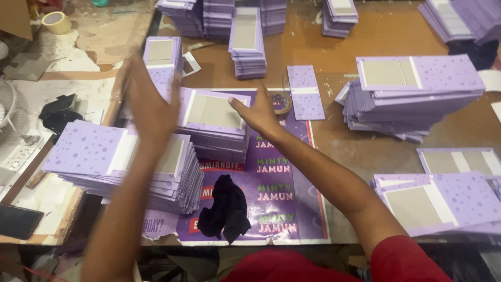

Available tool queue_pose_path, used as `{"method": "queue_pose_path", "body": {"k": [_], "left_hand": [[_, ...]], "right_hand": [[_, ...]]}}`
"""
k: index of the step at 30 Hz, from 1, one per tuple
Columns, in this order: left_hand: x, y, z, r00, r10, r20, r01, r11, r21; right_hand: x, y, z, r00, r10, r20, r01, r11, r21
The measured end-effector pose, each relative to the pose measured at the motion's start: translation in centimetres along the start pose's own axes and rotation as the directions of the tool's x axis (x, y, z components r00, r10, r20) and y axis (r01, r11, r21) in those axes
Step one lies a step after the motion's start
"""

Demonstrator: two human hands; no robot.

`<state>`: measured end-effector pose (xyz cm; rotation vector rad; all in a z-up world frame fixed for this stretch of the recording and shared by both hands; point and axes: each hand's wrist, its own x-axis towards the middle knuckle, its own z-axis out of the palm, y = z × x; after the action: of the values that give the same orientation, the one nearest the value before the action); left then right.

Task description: The person folds purple printed paper sheets in half and stacks them on the table. The person repeatedly picks up sheets, folds them, and places them into a growing stack.

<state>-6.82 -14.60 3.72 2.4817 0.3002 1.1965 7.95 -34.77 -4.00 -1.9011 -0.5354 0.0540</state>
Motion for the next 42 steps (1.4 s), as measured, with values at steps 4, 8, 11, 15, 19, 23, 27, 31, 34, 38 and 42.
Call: {"method": "queue_pose_path", "body": {"k": [4,8,11,15,19,23,27,31,34,38,42], "left_hand": [[-13.0,12.7,0.4,0.931,-0.314,0.188,0.342,0.564,-0.752],[-16.9,15.1,4.4,0.618,-0.625,0.476,0.704,0.172,-0.689],[-16.4,12.4,7.7,0.327,-0.762,0.559,0.811,-0.077,-0.581],[-14.0,8.1,11.2,0.287,-0.856,0.43,0.711,-0.11,-0.694],[-11.9,4.9,12.9,0.296,-0.851,0.433,0.554,-0.217,-0.804],[-10.9,4.7,14.7,0.244,-0.888,0.391,0.41,-0.27,-0.871],[-11.4,5.8,15.5,0.172,-0.919,0.355,0.484,-0.236,-0.843],[-10.8,5.9,15.6,0.188,-0.938,0.293,0.424,-0.191,-0.885],[-10.7,6.2,15.5,0.158,-0.947,0.28,0.443,-0.186,-0.877],[-9.9,6.8,15.6,0.157,-0.962,0.223,0.364,-0.153,-0.919],[-10.1,6.7,16.0,0.159,-0.959,0.234,0.355,-0.166,-0.92]], "right_hand": [[2.4,-3.6,-0.3,0.952,-0.24,0.192,0.286,0.918,-0.273],[8.1,-4.8,2.4,0.874,-0.022,0.485,0.264,0.86,-0.437],[11.8,-3.8,5.1,0.696,0.129,0.706,0.304,0.838,-0.454],[13.8,-2.3,7.6,0.287,0.417,0.863,0.092,0.884,-0.458],[13.9,-2.0,8.2,0.217,0.472,0.855,-0.186,0.879,-0.438],[14.3,-2.3,8.3,0.204,0.464,0.862,-0.22,0.88,-0.421],[14.3,-1.8,8.9,0.152,0.49,0.859,-0.26,0.858,-0.443],[14.5,-2.0,9.5,0.135,0.52,0.843,-0.28,0.836,-0.471],[14.1,-2.1,9.5,0.163,0.543,0.824,-0.244,0.831,-0.5],[14.0,-2.3,9.4,0.142,0.504,0.852,-0.28,0.846,-0.454],[13.9,-2.0,9.4,0.161,0.501,0.85,-0.282,0.849,-0.447]]}}
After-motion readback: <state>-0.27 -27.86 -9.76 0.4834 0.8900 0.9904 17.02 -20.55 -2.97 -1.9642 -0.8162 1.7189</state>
